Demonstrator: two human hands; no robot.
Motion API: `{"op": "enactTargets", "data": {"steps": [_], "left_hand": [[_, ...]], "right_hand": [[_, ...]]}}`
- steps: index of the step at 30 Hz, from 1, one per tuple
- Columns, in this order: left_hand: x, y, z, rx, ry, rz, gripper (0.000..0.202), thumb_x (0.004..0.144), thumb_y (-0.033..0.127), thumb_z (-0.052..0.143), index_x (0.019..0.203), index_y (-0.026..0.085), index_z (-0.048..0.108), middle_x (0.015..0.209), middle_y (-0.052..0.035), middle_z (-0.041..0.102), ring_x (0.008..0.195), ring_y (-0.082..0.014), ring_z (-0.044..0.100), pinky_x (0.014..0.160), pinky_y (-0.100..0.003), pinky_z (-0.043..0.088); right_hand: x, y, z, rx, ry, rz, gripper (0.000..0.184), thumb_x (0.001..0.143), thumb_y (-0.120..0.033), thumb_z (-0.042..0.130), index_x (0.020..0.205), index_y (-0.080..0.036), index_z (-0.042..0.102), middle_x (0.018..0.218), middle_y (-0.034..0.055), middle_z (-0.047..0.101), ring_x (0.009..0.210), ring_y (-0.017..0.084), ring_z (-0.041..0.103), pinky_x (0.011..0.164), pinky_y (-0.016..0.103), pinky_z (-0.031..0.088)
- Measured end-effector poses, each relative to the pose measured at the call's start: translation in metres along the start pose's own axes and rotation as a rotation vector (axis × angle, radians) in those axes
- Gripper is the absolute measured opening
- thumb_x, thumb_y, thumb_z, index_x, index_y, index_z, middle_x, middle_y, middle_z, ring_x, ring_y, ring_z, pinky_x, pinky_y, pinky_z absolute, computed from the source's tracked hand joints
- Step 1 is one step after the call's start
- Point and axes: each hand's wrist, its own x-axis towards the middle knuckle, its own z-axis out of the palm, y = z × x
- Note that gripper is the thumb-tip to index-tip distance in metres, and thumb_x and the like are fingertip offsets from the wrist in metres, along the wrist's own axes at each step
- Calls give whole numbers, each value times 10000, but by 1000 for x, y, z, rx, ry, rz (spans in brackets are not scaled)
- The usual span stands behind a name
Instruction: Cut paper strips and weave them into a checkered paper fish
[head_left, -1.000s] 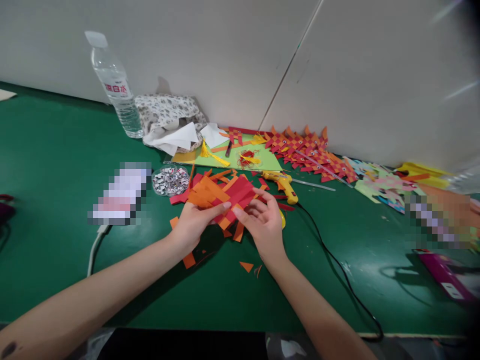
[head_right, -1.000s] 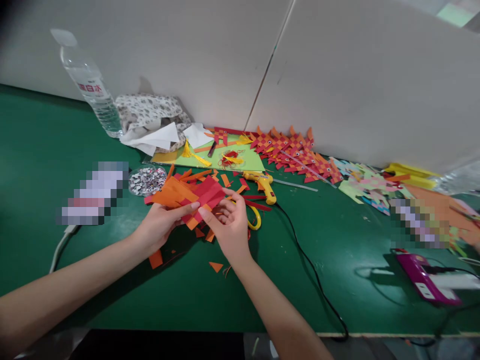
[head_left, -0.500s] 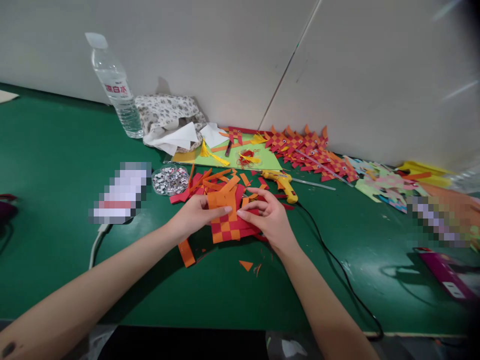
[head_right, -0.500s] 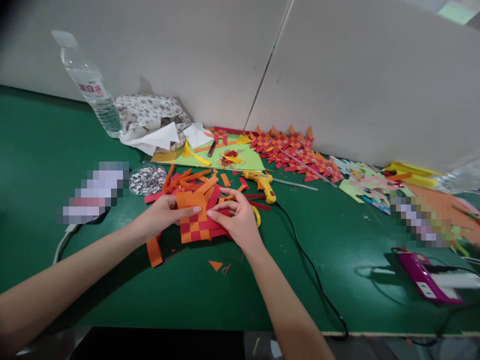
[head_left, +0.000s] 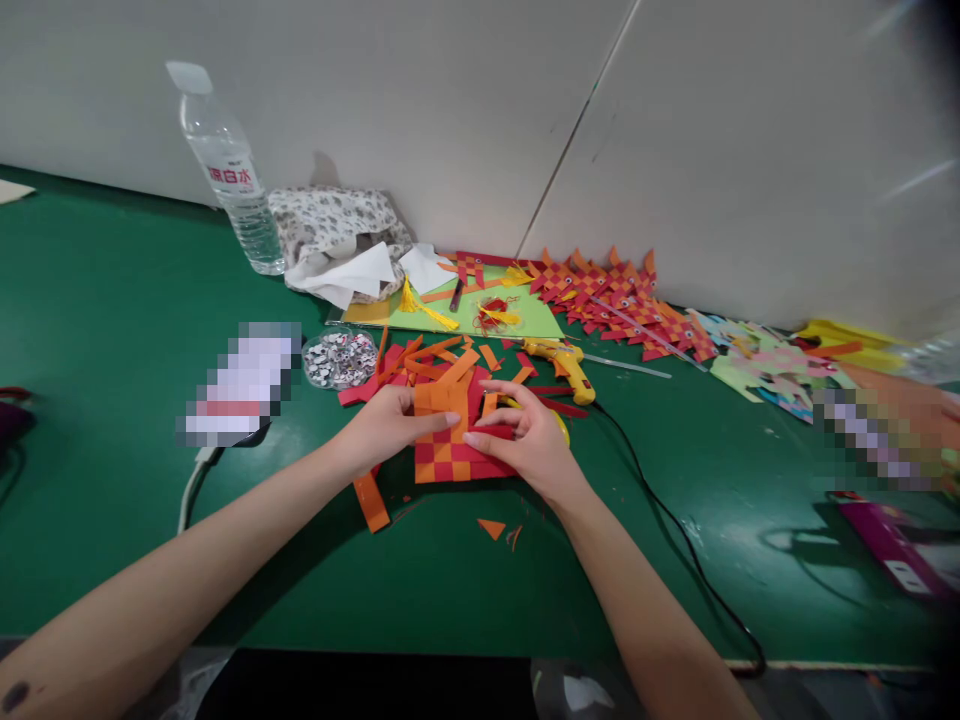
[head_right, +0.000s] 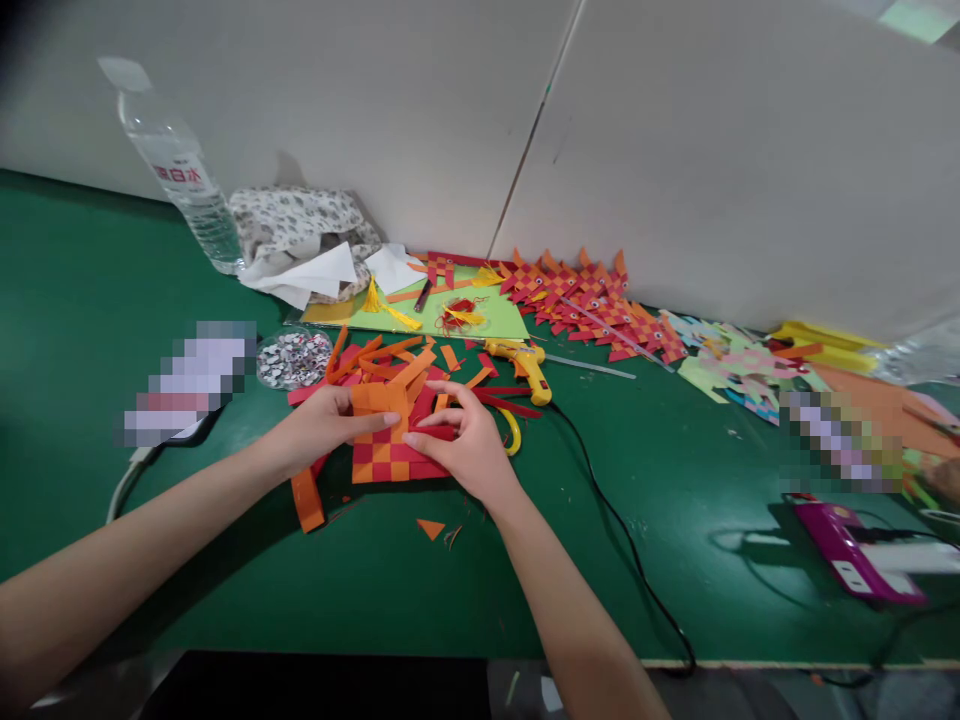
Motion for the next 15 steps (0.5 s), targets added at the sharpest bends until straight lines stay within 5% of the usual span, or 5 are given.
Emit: {"op": "enactTargets", "data": {"steps": [5,15], "left_hand": [[-1,1,3,15,36,-14,125,643,300,757,619,186,713,650,-23,696,513,-111,555,461,-200,402],[-2,-1,6,-63,-3,-7,141,621,255,786,751,220,748,766,-55,732,696,-193,669,653,-296,537]], "right_hand": [[1,-1,1,-8,-26,13,609,612,-303,789,1157,-229,527,684,-35,686,418,74,464,425,227,372],[1,2,2,158,111,30,592,582,-297,812,1102,-230,538,703,-29,667,664,157,662,641,296,540]]}}
